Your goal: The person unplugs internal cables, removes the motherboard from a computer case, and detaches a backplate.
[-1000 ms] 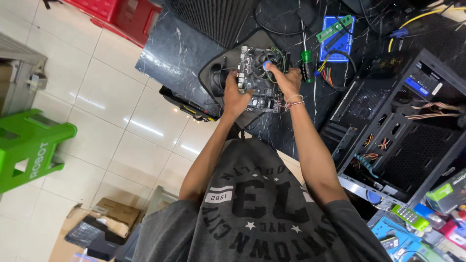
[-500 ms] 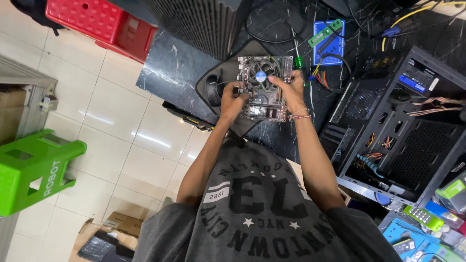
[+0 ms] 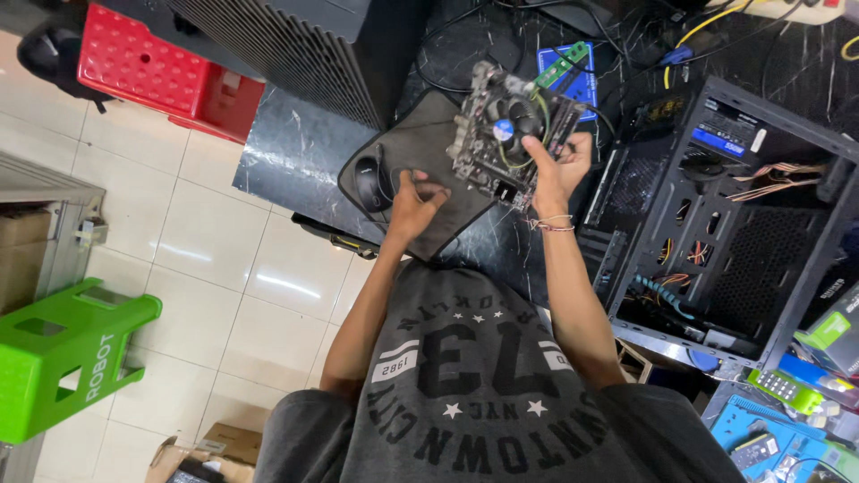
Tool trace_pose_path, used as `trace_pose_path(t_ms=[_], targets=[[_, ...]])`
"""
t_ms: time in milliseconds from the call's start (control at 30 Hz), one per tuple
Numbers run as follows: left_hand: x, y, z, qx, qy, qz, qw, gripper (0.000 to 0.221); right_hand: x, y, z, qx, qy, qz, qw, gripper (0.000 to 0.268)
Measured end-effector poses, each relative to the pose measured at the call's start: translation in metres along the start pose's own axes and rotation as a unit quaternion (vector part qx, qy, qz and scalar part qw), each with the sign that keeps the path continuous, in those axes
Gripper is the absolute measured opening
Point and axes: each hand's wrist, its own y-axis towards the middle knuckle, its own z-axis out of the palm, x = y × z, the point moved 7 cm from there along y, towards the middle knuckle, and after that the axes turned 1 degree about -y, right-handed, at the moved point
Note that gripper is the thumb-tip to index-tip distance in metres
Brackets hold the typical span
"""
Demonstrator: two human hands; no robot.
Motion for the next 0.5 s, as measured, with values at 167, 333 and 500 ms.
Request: trace_pose_path(t_ms=[167,333,500], targets=[[-0.022,-0.006,0.003,0.024,0.309,-0.005,0.951,0.081,0.040,0.011,-0.024,-0.046,0.029,-0.034,0.998,0.052],[-0.082,-0.041,0.011,-0.123,0.552,0.054,0.823,0.079,0.063,0.026,-0.074,-0.064,0.106,-0.042,0.991,0.045],[-0.201,-0.092,0.059,0.010,0.040,0.362,0.931,0.023,0.124,0.009,-0.124,-0.068,0.155,-0.027,0.985,0.030]])
